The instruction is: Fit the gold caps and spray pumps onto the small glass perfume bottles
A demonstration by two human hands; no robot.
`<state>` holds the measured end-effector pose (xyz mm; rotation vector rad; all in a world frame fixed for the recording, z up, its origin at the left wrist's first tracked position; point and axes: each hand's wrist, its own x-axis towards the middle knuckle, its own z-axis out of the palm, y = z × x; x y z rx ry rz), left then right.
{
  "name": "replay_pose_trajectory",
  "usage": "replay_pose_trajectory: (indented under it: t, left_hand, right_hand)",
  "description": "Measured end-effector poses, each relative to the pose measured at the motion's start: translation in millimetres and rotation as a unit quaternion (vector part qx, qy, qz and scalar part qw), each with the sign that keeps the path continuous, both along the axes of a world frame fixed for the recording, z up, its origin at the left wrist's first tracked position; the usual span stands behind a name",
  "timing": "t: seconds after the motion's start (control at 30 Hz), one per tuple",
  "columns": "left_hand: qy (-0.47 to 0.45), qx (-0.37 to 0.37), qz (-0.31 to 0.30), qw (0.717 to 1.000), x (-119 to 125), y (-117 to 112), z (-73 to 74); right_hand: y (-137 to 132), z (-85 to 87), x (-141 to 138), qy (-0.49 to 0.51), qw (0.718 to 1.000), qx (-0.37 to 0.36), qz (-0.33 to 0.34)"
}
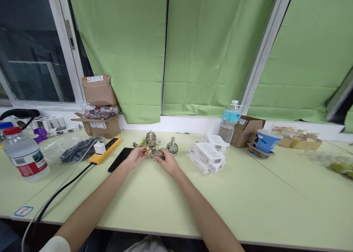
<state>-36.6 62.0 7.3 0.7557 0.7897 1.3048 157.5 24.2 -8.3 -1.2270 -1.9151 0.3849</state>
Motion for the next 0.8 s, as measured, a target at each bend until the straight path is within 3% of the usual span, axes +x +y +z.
replay_pose_trajectory:
  t: [0.17, 0.33, 0.4, 0.47, 0.57, 0.6, 0.73, 0.8]
  left_hand:
    - [0.021, -0.003, -0.03, 0.999, -2, -1, 3.8]
    - [0.087, 0.027, 0.006, 0.996, -2, -1, 1.6]
    - [0.156, 0.063, 0.036, 0.985, -4, -2, -0.3]
    - [0.319, 0.149, 0.076, 0.933, -5, -4, -2.2]
    - [0.533, 0.255, 0.095, 0.801, -5, -10, -4.3]
    - [0.562, 0.266, 0.089, 0.778, -4, -12, -4.4]
    - [0.613, 0.307, 0.081, 0.723, -4, -18, 0.3]
    - [0.627, 0.309, 0.094, 0.709, -9, -18, 4.9]
  right_hand:
    - [1, -0.7, 0, 0.005, 1.0, 0.002, 0.002]
    - [0, 0.5, 0, 0.0, 1.0, 0.004, 0.003]
    - [-1, 1.2, 0, -0.001, 1.0, 0.002, 0.004]
    - [-1, 1.5, 0, 0.0, 1.0, 0.0, 0.003]
    - [0, 1.2, -1, 0.004, 1.0, 0.0, 0.003]
    - [0, 1.0, -1, 0.006, 1.0, 0.0, 0.003]
    - [0, 0.6, -1, 0.011, 1.0, -0.004, 0.007]
    - [0, 0.9, -1, 0.011, 1.0, -0.003, 0.006]
